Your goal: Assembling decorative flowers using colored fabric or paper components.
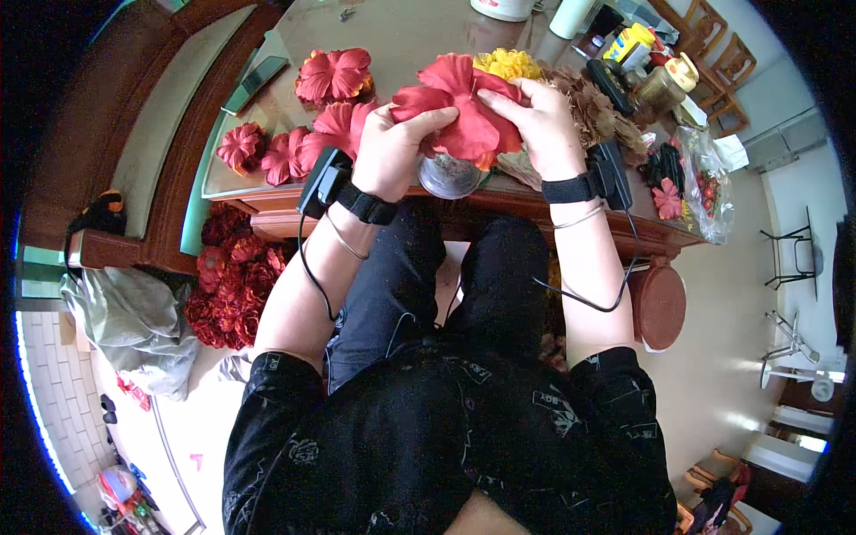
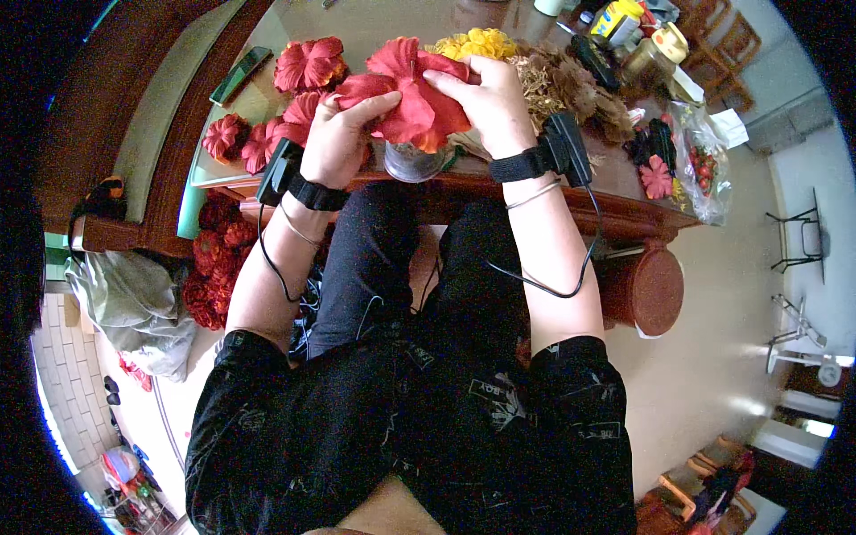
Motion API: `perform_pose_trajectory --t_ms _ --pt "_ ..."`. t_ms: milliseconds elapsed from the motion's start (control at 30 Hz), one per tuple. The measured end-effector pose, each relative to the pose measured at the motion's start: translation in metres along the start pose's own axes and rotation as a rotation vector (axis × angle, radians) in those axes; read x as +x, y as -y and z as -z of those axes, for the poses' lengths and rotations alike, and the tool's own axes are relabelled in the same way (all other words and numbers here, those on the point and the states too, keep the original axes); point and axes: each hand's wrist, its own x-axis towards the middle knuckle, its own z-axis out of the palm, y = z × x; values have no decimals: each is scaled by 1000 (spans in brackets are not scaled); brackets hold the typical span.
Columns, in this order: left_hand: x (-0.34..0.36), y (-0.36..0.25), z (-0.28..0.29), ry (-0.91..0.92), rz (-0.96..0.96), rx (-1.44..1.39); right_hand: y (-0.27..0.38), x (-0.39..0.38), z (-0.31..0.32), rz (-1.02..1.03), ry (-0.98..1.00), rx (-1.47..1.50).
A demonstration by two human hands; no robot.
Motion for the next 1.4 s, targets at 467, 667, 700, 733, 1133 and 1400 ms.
perform_pose_trajectory --t_ms 467,667,700,733,1133,1400 --pt "-5 6 4 -62 71 -29 -1 -5 -4 -53 4 330" --pt "-5 7 8 -76 81 0 7 -5 -3 -91 -17 302" --pt "-5 6 7 -80 89 8 7 -4 -2 -75 -11 286" --pt "-5 6 5 -86 84 -17 6 -3 -1 -59 -6 270" --pt "-5 6 9 -42 155 -125 24 -44 -2 469 -388 -371" --pt "-10 -5 11 -3 282 -68 37 -84 -20 206 -159 -265"
